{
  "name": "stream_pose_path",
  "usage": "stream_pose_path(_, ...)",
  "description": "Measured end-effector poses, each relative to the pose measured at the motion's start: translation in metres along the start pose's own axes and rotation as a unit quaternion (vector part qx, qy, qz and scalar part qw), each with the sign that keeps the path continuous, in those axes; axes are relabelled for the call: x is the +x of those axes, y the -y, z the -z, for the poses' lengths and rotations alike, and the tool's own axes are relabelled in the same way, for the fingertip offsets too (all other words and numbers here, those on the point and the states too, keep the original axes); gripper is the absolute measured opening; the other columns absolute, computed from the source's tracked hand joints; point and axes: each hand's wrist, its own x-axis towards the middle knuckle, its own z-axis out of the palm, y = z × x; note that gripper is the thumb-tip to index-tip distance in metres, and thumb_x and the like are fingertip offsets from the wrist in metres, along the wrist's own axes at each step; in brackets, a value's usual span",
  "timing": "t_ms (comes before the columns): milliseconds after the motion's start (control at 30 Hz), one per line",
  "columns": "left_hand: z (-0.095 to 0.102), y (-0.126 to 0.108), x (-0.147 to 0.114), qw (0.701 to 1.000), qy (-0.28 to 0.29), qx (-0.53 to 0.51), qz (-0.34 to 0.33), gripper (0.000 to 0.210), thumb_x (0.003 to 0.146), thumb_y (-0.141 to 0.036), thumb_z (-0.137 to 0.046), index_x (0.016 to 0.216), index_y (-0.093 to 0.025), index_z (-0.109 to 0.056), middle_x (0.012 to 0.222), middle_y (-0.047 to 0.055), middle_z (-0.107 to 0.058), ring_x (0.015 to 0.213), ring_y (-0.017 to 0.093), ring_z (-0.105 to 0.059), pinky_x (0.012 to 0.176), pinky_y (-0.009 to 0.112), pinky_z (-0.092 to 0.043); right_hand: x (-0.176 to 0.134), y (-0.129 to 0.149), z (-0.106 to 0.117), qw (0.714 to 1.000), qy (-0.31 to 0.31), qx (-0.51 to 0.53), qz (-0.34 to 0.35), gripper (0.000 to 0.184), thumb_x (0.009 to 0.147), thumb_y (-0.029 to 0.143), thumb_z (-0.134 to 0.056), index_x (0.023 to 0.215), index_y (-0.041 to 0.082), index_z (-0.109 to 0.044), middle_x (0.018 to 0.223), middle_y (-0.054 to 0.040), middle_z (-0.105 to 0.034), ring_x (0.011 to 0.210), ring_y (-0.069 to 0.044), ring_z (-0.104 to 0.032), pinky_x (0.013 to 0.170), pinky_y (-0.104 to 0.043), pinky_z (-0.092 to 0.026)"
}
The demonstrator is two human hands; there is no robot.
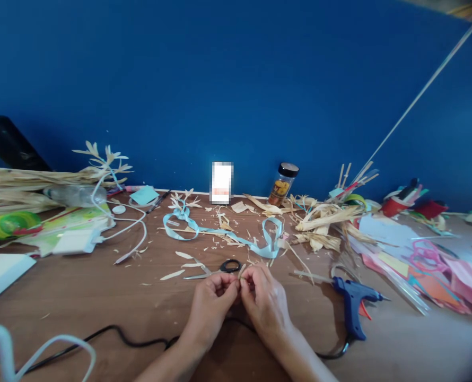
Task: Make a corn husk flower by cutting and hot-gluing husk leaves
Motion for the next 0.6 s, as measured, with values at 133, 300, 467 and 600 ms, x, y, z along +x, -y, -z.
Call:
stream_pose_path(133,-0.001,-0.003,-0.002,1.0,0.007,-0.017,-0.012,0.019,0.066,-0.03,-0.068,0.07,-0.012,-0.063,0.058,-0.001,-0.059,0.052,0.009,-0.05,0.051,0.019,-0.039,-0.001,0.001,0.002,1.0,0.0,-0.011,-0.001,0.01,0.081,0.016,-0.043,0.077,0.019,-0.051,0.079,-0.0038,-0.055,0.069,-0.016,-0.053,0.064,-0.025,-0.042)
stream_pose_path(300,-0.002,-0.007,-0.003,1.0,0.007,-0.028,-0.011,0.017,0.066,-0.028,-0.068,0.067,-0.012,-0.063,0.056,-0.002,-0.058,0.05,0.007,-0.049,0.052,0.018,-0.039,-0.001,0.002,0.007,1.0,-0.006,0.001,0.009,0.01,0.082,0.014,-0.042,0.078,0.02,-0.049,0.08,-0.0033,-0.054,0.071,-0.015,-0.053,0.065,-0.025,-0.041)
stream_pose_path(467,-0.001,-0.009,-0.002,0.998,-0.005,-0.063,0.008,0.018,0.065,-0.028,-0.069,0.066,-0.011,-0.062,0.056,-0.002,-0.059,0.05,0.007,-0.05,0.054,0.019,-0.041,0.003,-0.002,0.018,0.999,-0.001,-0.042,-0.035,0.008,0.078,0.014,-0.045,0.078,0.019,-0.05,0.076,-0.002,-0.055,0.064,-0.014,-0.053,0.059,-0.024,-0.04)
stream_pose_path(600,0.0,-0.009,-0.001,0.995,-0.012,-0.094,0.026,0.018,0.062,-0.026,-0.071,0.066,-0.011,-0.062,0.058,-0.001,-0.061,0.05,0.006,-0.051,0.054,0.019,-0.042,0.002,-0.011,0.023,0.987,0.075,-0.125,-0.06,0.008,0.077,0.013,-0.046,0.075,0.02,-0.052,0.07,-0.0009,-0.058,0.06,-0.015,-0.055,0.054,-0.023,-0.037)
